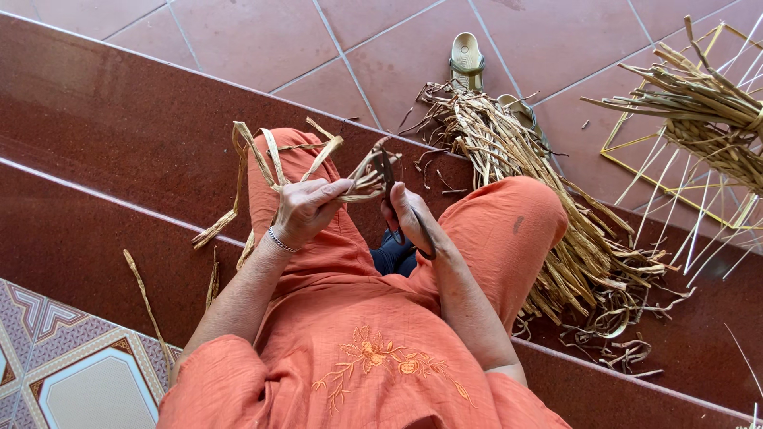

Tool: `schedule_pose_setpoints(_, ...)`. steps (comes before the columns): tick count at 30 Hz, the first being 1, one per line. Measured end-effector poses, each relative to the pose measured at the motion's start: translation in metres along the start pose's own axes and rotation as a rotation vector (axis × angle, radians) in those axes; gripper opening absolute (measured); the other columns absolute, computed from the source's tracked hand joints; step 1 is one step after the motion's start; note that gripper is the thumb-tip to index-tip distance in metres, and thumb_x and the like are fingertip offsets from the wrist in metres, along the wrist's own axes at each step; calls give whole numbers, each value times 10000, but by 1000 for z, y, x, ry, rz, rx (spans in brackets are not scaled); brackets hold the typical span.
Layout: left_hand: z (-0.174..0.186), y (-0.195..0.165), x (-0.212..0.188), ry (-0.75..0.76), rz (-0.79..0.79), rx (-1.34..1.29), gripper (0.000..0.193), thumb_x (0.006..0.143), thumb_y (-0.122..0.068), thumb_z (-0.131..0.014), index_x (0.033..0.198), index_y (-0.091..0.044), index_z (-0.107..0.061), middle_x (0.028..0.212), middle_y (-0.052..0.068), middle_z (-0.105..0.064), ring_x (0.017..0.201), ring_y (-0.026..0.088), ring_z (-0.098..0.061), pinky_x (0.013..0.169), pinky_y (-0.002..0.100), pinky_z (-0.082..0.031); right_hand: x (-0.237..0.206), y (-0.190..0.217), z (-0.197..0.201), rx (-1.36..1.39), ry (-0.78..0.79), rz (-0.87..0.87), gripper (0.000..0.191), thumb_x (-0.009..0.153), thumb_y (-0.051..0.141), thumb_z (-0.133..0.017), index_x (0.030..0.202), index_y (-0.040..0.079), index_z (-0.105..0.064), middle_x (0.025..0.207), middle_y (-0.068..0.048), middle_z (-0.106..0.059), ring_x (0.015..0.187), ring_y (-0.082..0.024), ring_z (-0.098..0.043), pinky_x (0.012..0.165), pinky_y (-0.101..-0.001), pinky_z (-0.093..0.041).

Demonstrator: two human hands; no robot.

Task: The person sits on a tiled floor and processes bundles of dried plant strips. They separate and align the strips, then use scissors to trim and cut them into shorter pieces, placing the cut pieces into a pile on the floor.

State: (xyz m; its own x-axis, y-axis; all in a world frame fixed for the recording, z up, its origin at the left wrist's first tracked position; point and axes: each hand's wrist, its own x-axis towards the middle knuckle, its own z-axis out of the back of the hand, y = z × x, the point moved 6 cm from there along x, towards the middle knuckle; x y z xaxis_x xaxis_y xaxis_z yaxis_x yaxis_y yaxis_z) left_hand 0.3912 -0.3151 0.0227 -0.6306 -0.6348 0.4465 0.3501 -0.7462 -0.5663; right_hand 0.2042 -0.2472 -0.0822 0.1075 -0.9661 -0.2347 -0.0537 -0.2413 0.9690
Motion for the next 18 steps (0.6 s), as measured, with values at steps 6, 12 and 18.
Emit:
schedule_pose_setpoints(6, -4, 11, -9, -33, 50, -95, 245, 934, -112, -787, 1175, -72, -763, 758, 44, -716, 625, 102, -650, 544, 279, -541, -2, 3, 6, 136, -121, 9, 819, 968, 764, -294, 980, 22, -639, 621, 50, -444, 482, -49, -402, 397, -226, -351)
schedule_pose_setpoints(12, 24, 48, 1, -217, 197, -342, 368, 971, -260, -773, 1263, -49, -694, 950, 25, -784, 753, 56, -726, 626, 243, -628, -8, 27, 36, 329, -311, 94, 836, 992, 742, -315, 1076, -14, -664, 623, 53, -449, 471, -39, -385, 405, -204, -312)
schedule_pose_setpoints(18, 91, 63, 22, -179, 175, -283, 498, 989, -45, -736, 1426, 5, -502, 1167, 110, -731, 843, 93, -724, 759, 278, -628, 1, 28, 40, 379, -340, 62, 814, 999, 728, -337, 1117, -14, -650, 630, 30, -454, 487, -60, -386, 447, -212, -300)
